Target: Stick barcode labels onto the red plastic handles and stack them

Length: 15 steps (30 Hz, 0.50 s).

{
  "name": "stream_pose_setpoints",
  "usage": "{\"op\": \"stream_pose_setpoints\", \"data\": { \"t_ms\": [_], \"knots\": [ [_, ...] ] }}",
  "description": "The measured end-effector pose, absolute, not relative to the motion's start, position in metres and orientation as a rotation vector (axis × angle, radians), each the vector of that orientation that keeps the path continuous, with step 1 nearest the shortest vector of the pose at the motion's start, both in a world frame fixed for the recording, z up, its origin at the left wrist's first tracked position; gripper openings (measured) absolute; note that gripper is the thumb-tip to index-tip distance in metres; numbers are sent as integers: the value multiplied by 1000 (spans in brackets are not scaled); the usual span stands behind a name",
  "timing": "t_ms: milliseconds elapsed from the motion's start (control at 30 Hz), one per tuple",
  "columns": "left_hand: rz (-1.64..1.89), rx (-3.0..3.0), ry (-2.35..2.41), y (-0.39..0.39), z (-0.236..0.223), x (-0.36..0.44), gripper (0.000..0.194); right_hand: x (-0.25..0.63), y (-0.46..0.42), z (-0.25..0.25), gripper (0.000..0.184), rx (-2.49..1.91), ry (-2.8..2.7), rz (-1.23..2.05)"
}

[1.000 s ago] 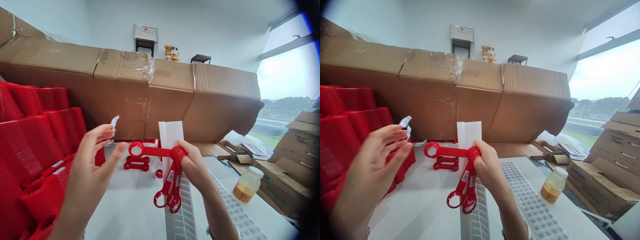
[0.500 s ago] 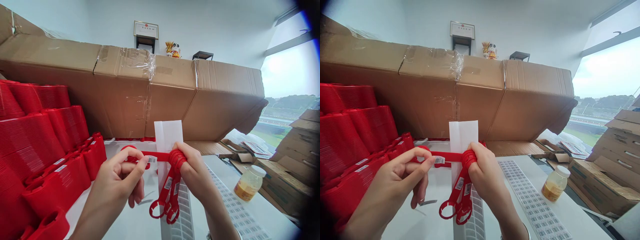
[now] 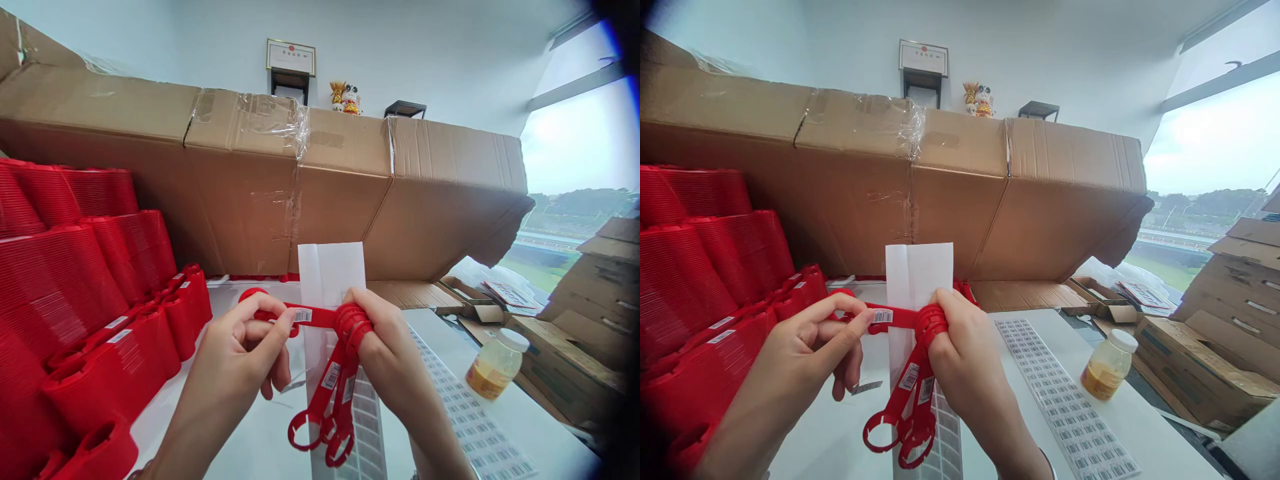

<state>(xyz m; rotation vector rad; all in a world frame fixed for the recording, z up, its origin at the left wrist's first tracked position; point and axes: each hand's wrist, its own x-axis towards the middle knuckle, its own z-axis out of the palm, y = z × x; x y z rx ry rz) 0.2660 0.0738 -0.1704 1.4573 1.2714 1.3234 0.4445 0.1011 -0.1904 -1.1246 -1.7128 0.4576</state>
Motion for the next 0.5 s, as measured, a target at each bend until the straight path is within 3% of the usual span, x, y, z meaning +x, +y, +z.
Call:
{"op": "stream_pose_setpoints", "data": {
  "t_ms": [500],
  "knots": [
    [1318,1457,1179,84,-178,260,30,443,102,-191,27,-1125,-1719,450]
  ]
}}
